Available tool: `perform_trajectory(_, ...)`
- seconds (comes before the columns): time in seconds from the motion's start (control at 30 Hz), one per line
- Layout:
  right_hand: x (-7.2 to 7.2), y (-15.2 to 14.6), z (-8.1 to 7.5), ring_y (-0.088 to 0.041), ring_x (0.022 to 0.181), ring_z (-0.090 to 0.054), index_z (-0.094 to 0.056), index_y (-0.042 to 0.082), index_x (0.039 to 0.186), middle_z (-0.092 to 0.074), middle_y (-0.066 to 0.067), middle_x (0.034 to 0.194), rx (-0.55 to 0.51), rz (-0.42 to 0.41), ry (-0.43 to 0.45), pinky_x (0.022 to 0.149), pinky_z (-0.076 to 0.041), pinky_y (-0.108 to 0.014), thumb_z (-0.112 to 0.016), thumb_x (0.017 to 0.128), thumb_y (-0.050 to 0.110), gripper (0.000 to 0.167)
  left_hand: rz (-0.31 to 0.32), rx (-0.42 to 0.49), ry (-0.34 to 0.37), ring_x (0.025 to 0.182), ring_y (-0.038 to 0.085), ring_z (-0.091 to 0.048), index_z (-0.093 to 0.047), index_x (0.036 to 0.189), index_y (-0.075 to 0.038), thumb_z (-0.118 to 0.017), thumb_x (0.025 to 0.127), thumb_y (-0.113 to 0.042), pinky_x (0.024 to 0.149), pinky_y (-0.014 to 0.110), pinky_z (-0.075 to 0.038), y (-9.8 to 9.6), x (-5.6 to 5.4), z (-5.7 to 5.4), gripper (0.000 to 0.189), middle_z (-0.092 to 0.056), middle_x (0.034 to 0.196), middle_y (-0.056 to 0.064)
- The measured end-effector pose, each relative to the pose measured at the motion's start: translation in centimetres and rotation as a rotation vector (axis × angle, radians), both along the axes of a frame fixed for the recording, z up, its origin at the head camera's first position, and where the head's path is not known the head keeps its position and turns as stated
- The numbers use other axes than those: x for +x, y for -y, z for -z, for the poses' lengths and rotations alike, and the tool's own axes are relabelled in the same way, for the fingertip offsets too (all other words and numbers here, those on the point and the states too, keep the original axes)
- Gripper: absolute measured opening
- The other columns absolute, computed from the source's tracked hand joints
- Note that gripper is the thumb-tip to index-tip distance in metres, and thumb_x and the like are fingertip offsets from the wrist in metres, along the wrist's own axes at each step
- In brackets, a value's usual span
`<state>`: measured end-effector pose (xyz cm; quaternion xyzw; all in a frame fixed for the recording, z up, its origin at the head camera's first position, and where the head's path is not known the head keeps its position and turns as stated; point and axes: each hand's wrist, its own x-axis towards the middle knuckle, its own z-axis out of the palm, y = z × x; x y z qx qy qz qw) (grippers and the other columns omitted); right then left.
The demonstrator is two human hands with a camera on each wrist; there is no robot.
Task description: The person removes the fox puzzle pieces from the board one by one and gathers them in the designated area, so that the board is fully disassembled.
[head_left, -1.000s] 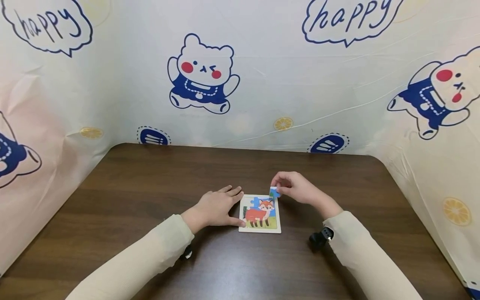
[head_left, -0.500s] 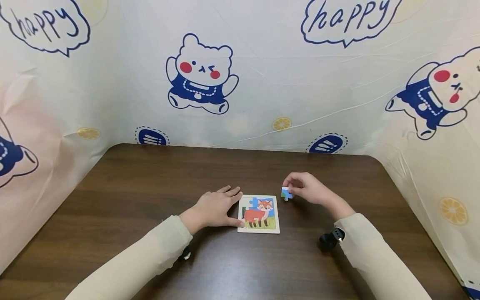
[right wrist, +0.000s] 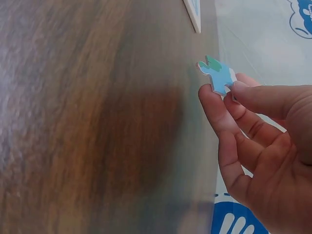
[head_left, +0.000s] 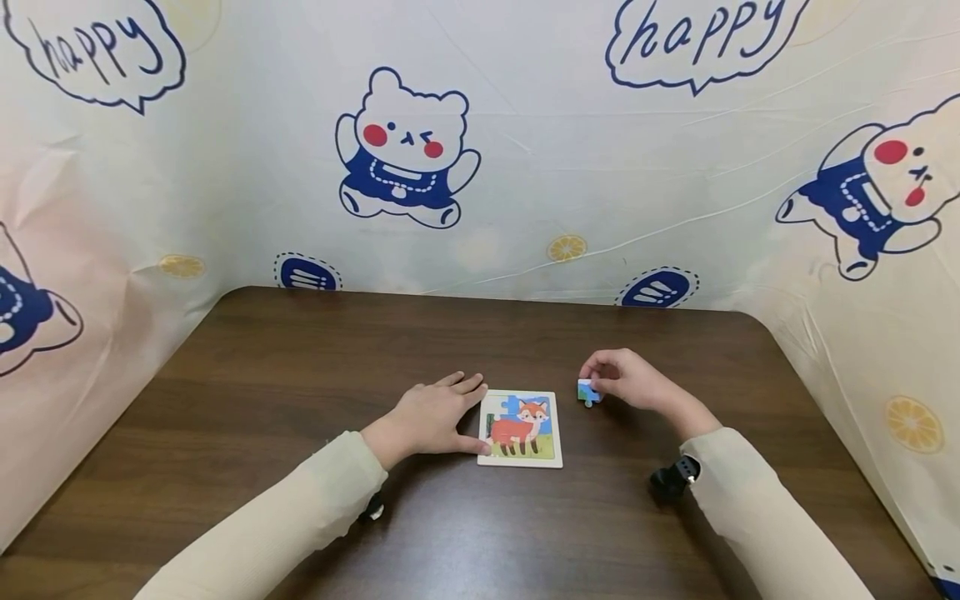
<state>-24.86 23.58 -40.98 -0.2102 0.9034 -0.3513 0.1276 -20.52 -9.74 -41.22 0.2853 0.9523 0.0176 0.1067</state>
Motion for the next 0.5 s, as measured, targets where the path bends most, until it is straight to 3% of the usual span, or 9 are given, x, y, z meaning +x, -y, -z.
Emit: perform_trajectory(0.5,-0.49,-0.4,1.05,-0.018,0.078,-0.057,-0.068,0.002,0.104,-0.063,-0.01,0.092,0.017,0.026,0.002,0.075,-0.051,-0.03,-0.062,0.093,-0.002,0.013,0.005,-0.001,-0.005,0.149,0.026,-0.034,-0.04,0.154,-0.02,-0.06,0.078,-0.078,0.102,0.059,-0.045,0.04,-0.1,0.12,0.098,-0.034,0.162,-0.001)
